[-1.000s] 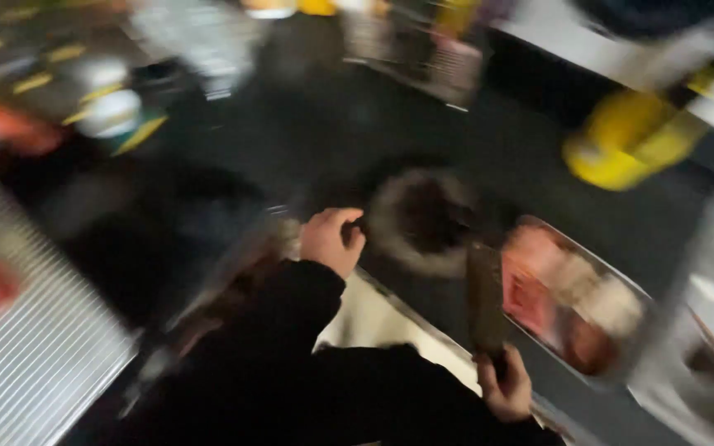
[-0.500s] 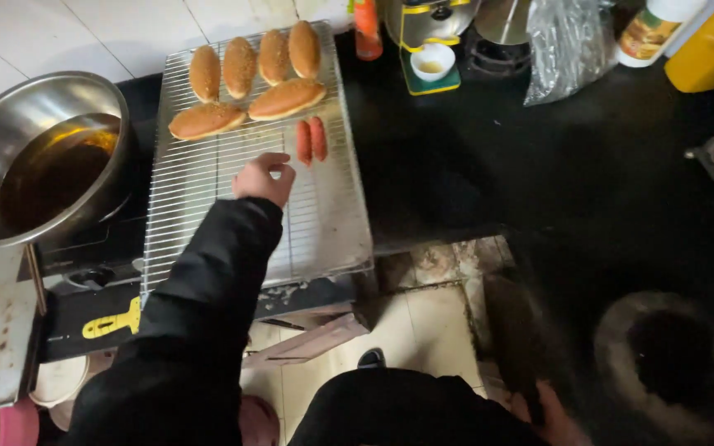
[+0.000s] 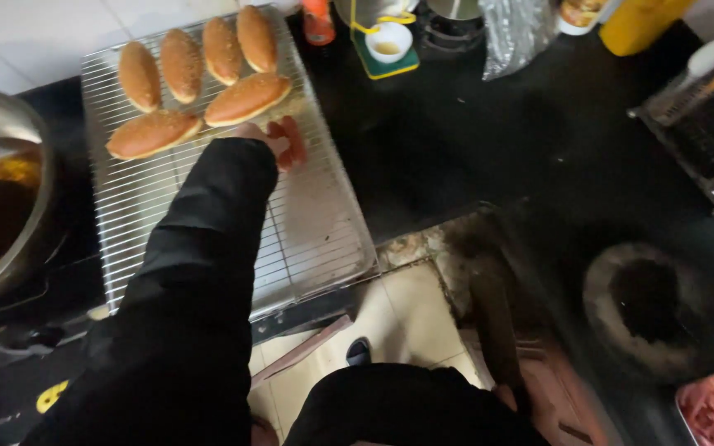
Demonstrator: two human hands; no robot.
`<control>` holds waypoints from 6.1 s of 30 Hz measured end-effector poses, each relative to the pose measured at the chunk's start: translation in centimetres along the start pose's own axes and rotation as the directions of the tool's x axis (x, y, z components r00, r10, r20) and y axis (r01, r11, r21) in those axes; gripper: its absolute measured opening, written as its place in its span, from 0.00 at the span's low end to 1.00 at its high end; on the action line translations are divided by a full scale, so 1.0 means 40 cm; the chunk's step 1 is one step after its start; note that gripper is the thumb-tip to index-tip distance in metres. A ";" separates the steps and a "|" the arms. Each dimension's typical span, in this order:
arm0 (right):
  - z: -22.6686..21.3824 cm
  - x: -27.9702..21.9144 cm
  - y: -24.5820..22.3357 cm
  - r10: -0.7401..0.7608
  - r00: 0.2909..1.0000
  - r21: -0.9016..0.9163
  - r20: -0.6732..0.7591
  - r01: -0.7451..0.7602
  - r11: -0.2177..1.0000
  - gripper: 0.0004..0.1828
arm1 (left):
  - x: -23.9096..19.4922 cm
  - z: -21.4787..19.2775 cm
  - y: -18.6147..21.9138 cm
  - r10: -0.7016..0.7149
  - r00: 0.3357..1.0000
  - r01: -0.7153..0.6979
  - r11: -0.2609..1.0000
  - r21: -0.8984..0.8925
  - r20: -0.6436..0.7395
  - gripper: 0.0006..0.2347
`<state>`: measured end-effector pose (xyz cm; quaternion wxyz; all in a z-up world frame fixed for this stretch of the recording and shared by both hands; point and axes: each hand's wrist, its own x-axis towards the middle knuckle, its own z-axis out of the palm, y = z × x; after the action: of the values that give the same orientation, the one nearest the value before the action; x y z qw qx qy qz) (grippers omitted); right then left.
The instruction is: The person slices sausages into thin pieces on a wooden cutting board using a large knife. The sliced sausages are then placed into a metal tray containing other sliced meats.
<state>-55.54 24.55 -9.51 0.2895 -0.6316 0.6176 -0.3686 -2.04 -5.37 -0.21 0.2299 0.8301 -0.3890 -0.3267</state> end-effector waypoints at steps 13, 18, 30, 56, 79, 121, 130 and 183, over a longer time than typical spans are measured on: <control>0.077 0.073 0.492 0.417 0.908 -0.429 0.026 -0.367 0.825 0.27 | -0.347 0.047 0.237 0.391 0.914 -0.333 0.875 -0.351 0.110 0.19; -0.048 0.170 0.284 0.430 0.900 -0.250 -0.068 -0.432 0.866 0.27 | -0.442 0.472 0.329 0.359 0.840 -0.189 0.897 -0.399 0.408 0.26; -0.296 0.092 0.458 0.716 0.682 -0.127 -0.149 -0.731 0.670 0.23 | -0.585 1.372 0.420 0.142 0.714 -0.060 0.988 -0.141 0.686 0.29; -0.223 0.193 0.544 0.743 0.542 0.005 -0.393 -0.807 0.591 0.30 | -0.563 1.752 0.554 0.237 0.487 -0.561 0.822 0.093 0.841 0.19; -0.164 0.152 0.541 0.819 0.421 -0.184 -0.390 -0.907 0.379 0.25 | -0.646 1.631 0.687 0.212 0.344 -0.847 0.491 0.204 0.915 0.32; -0.064 0.238 0.837 0.806 0.535 -0.268 -0.255 -0.840 0.472 0.27 | -0.607 1.697 0.629 0.382 0.291 -0.902 0.416 0.118 0.877 0.26; -0.186 0.112 0.519 0.932 0.360 -0.049 -0.046 -0.933 0.358 0.29 | -0.596 1.739 0.561 0.472 0.404 -0.841 0.529 0.115 0.783 0.29; -0.092 0.231 0.669 0.905 0.395 -0.169 -0.160 -0.914 0.369 0.38 | -0.642 1.608 0.693 0.337 0.236 -0.972 0.083 0.221 0.911 0.14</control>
<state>-74.07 13.84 -28.43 0.3568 -0.2092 0.9063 -0.0870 -74.60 -9.53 -17.03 -0.1962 0.3263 -0.8998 -0.2131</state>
